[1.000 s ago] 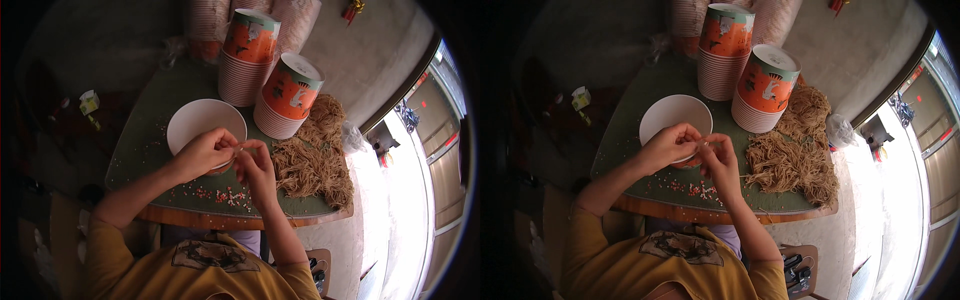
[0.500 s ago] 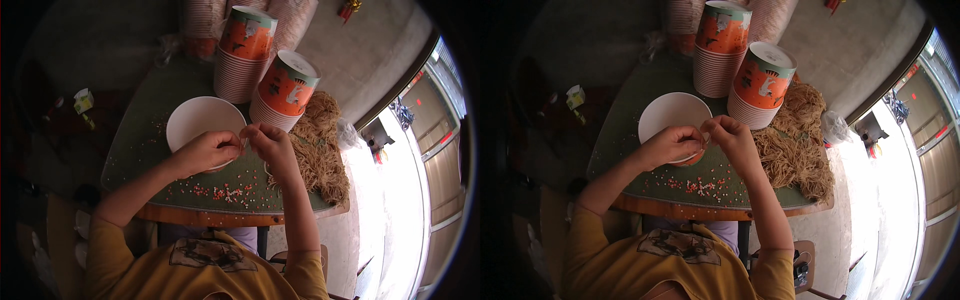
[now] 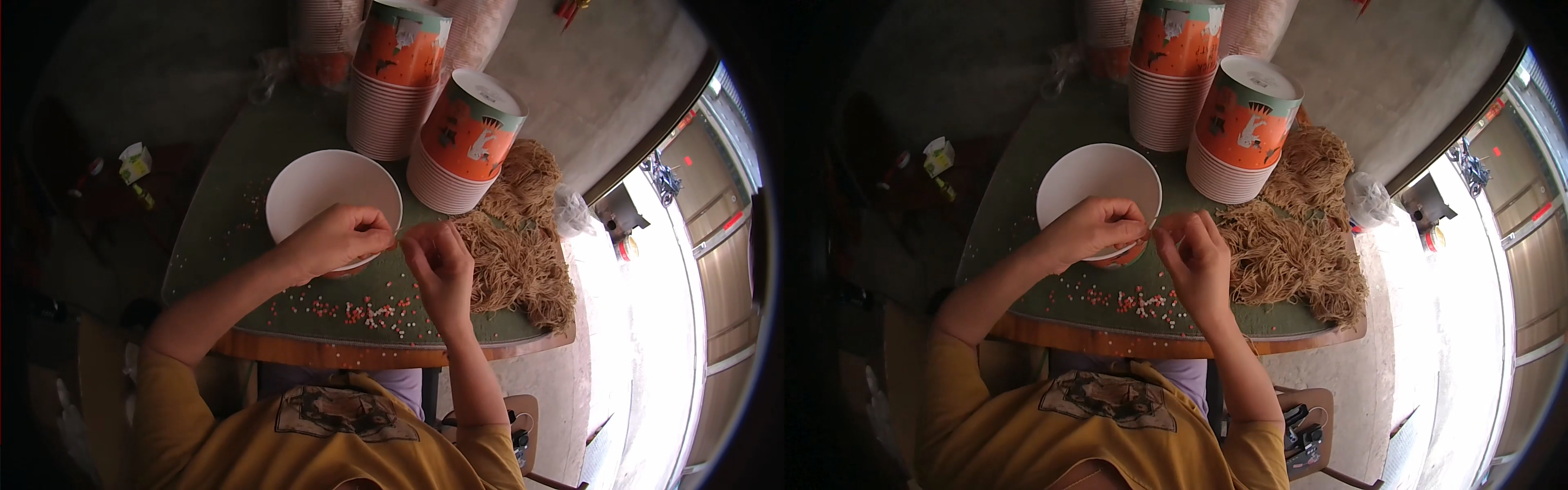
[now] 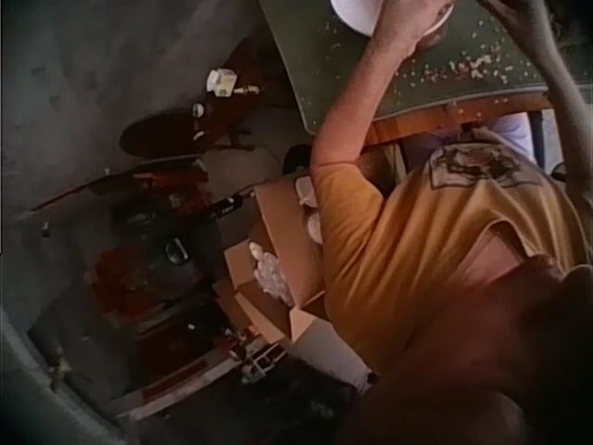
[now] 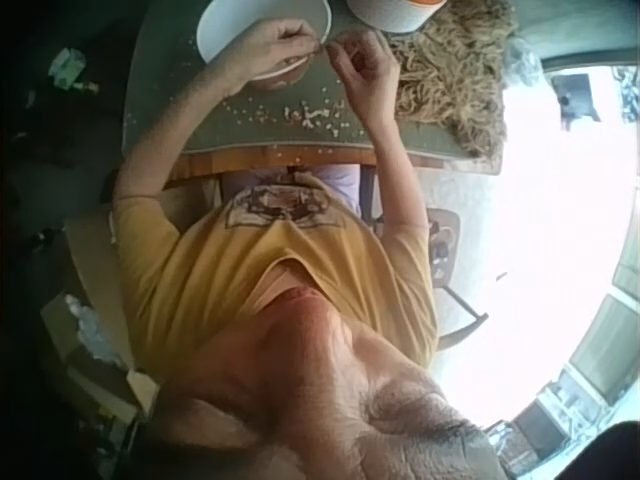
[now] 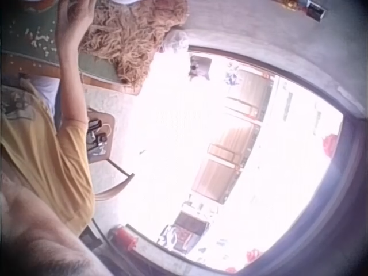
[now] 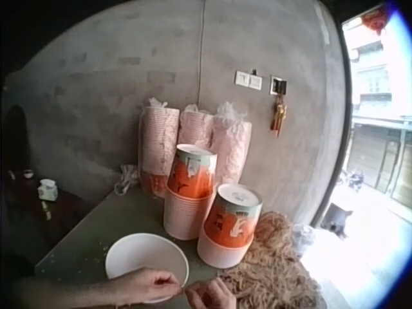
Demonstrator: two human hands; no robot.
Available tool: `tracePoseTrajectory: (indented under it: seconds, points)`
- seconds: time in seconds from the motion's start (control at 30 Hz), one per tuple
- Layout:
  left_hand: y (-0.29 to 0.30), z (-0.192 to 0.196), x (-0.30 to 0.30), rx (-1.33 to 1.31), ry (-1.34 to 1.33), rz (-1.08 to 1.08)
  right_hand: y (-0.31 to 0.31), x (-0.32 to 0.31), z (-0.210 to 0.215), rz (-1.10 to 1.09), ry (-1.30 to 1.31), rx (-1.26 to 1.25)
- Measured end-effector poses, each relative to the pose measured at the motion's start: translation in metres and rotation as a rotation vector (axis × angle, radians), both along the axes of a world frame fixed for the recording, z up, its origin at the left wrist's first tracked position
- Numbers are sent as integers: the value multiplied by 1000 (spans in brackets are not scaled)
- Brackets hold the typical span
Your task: Threading a string handle and adding decorative beads onto a paper bucket.
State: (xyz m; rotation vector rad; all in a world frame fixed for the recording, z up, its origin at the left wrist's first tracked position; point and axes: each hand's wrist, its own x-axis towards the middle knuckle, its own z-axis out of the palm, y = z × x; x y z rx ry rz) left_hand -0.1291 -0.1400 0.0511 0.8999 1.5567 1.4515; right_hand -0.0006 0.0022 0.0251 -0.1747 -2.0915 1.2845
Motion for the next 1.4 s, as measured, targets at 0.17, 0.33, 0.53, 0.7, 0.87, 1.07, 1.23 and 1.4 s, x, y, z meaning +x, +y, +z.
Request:
tracePoseTrajectory:
  seconds: [0.17,0.33,0.53,0.7,0.87,1.07,1.23,1.4]
  points:
    - [1,8,-2,-38,42,-8,-11,1,-7,26,9,-100]
    - [1,13,-1,-39,48,-9,-12,0,-14,-47,56,-223]
    - [4,9,-2,-45,54,-42,-9,0,-5,-59,101,109]
    - [6,8,1,-17,29,-1,-26,5,-5,-75,103,230]
    - [2,19,3,-133,-38,6,-31,-2,-15,-140,165,415]
    - [-6,25,0,-95,-96,27,-27,5,-10,-71,117,314]
    - [-4,17,0,-39,37,32,-23,8,-5,112,113,-562]
    - [-4,16,9,89,393,28,-18,-3,-1,-18,28,-70]
